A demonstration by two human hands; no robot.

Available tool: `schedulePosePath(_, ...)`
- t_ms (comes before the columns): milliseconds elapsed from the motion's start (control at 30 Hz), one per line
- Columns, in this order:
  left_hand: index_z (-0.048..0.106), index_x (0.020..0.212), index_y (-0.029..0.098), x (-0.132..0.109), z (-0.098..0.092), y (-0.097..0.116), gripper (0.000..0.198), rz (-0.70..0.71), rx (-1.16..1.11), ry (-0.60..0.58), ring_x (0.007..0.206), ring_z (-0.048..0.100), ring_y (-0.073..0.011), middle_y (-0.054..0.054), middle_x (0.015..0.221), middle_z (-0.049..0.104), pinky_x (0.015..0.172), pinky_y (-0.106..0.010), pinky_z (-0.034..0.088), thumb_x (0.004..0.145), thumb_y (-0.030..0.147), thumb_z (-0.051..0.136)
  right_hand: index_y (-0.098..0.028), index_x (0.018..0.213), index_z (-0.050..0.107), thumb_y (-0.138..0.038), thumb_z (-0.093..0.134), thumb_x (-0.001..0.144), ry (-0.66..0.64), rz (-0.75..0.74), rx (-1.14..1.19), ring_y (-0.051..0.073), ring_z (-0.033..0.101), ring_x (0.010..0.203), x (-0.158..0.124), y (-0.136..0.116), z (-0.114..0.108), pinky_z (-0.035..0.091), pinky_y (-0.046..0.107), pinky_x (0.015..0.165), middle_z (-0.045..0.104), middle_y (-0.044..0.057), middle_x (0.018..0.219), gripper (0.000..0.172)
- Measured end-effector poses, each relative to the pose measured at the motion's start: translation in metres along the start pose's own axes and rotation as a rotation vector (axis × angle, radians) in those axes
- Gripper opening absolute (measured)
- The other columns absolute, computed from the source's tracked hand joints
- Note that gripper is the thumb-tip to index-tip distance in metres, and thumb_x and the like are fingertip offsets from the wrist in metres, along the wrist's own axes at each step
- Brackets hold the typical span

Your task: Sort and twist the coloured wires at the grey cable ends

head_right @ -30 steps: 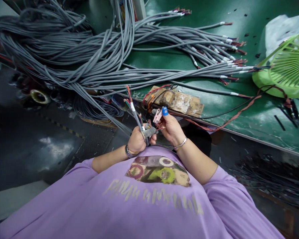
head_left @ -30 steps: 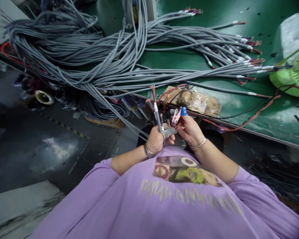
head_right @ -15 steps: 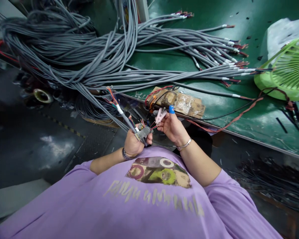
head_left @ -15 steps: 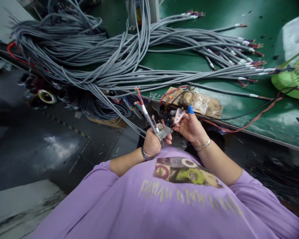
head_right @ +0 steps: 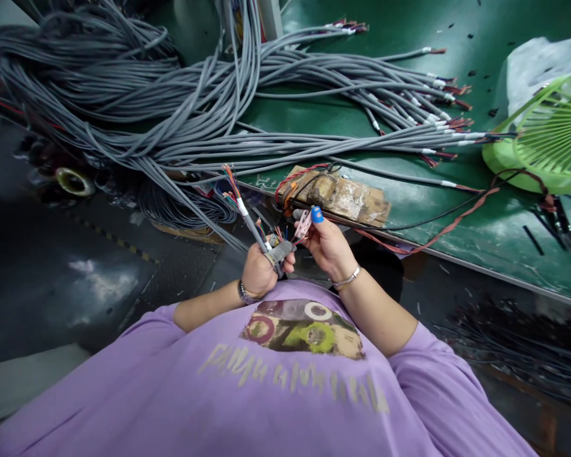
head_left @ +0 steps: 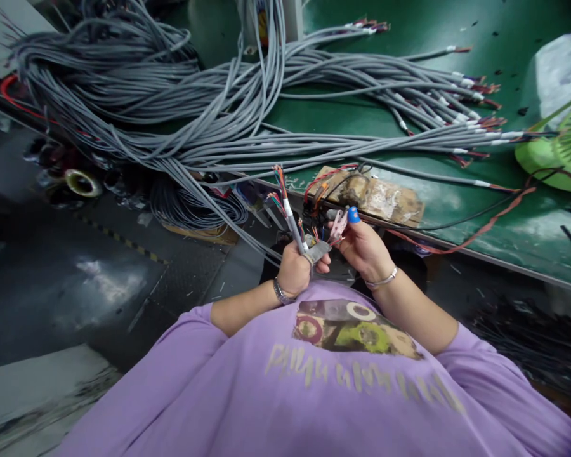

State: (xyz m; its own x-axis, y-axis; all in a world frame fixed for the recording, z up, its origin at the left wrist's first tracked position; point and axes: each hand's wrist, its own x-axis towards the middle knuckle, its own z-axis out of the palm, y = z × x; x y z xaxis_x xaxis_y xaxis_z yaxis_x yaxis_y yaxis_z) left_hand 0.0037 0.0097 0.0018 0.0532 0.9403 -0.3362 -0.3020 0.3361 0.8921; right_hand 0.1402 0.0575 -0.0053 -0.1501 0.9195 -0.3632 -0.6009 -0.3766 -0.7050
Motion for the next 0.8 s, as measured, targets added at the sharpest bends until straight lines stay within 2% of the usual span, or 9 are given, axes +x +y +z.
schedulePosePath(200, 0.057, 0.068, 0.016, 0.0, 0.0, 0.0, 0.041, -0.036, 0.053, 0.003, 0.043, 0.058, -0.0096, 0.0, 0.059, 0.066, 0.042, -0.02, 0.044, 0.066, 0.051, 0.079, -0.022, 0.08, 0.065, -0.069, 0.073, 0.073, -0.022, 0.007, -0.036, 0.015, 0.061, 0.066, -0.001, 0.003, 0.0, 0.05, 0.029, 0.062, 0.07, 0.002, 0.073, 0.048)
schedulePosePath(333, 0.057, 0.068, 0.016, -0.004, -0.003, 0.001, 0.043, -0.046, 0.052, -0.013, 0.042, 0.057, -0.0093, 0.0, 0.057, 0.065, 0.042, -0.021, 0.045, 0.063, 0.052, 0.081, -0.022, 0.08, 0.063, -0.08, 0.062, 0.074, -0.095, 0.106, -0.053, 0.013, 0.058, 0.061, -0.006, 0.0, -0.008, 0.05, 0.026, 0.056, 0.069, 0.002, 0.077, 0.058)
schedulePosePath(433, 0.057, 0.07, 0.016, -0.007, -0.008, -0.002, 0.044, -0.07, 0.054, -0.024, 0.042, 0.056, -0.009, 0.001, 0.058, 0.065, 0.043, -0.021, 0.046, 0.063, 0.052, 0.082, -0.02, 0.08, 0.065, -0.081, 0.068, 0.065, -0.162, 0.21, -0.073, 0.012, 0.058, 0.06, -0.01, -0.004, -0.016, 0.052, 0.025, 0.055, 0.068, 0.003, 0.076, 0.063)
schedulePosePath(567, 0.059, 0.073, 0.015, -0.008, -0.015, -0.008, 0.043, -0.042, 0.085, -0.073, 0.043, 0.058, -0.0096, 0.0, 0.06, 0.066, 0.044, -0.021, 0.048, 0.066, 0.051, 0.081, -0.017, 0.074, 0.067, -0.07, 0.086, 0.049, -0.261, 0.315, -0.192, 0.012, 0.058, 0.059, -0.017, -0.007, -0.025, 0.052, 0.025, 0.055, 0.066, 0.002, 0.069, 0.061)
schedulePosePath(700, 0.059, 0.07, 0.014, -0.008, -0.015, -0.01, 0.042, -0.036, 0.139, -0.152, 0.043, 0.059, -0.0102, -0.001, 0.059, 0.066, 0.044, -0.021, 0.049, 0.069, 0.05, 0.08, -0.016, 0.069, 0.067, -0.045, 0.094, 0.052, -0.231, 0.228, -0.319, 0.008, 0.052, 0.053, -0.022, -0.007, -0.024, 0.044, 0.021, 0.051, 0.063, -0.002, 0.061, 0.044)
schedulePosePath(800, 0.06, 0.07, 0.013, -0.008, -0.012, -0.006, 0.042, -0.091, 0.194, -0.215, 0.045, 0.061, -0.0116, -0.003, 0.06, 0.067, 0.045, -0.022, 0.05, 0.066, 0.048, 0.083, -0.015, 0.07, 0.069, -0.044, 0.092, 0.057, -0.269, 0.153, -0.392, 0.01, 0.055, 0.053, -0.025, -0.009, -0.019, 0.041, 0.023, 0.051, 0.066, 0.0, 0.062, 0.039)
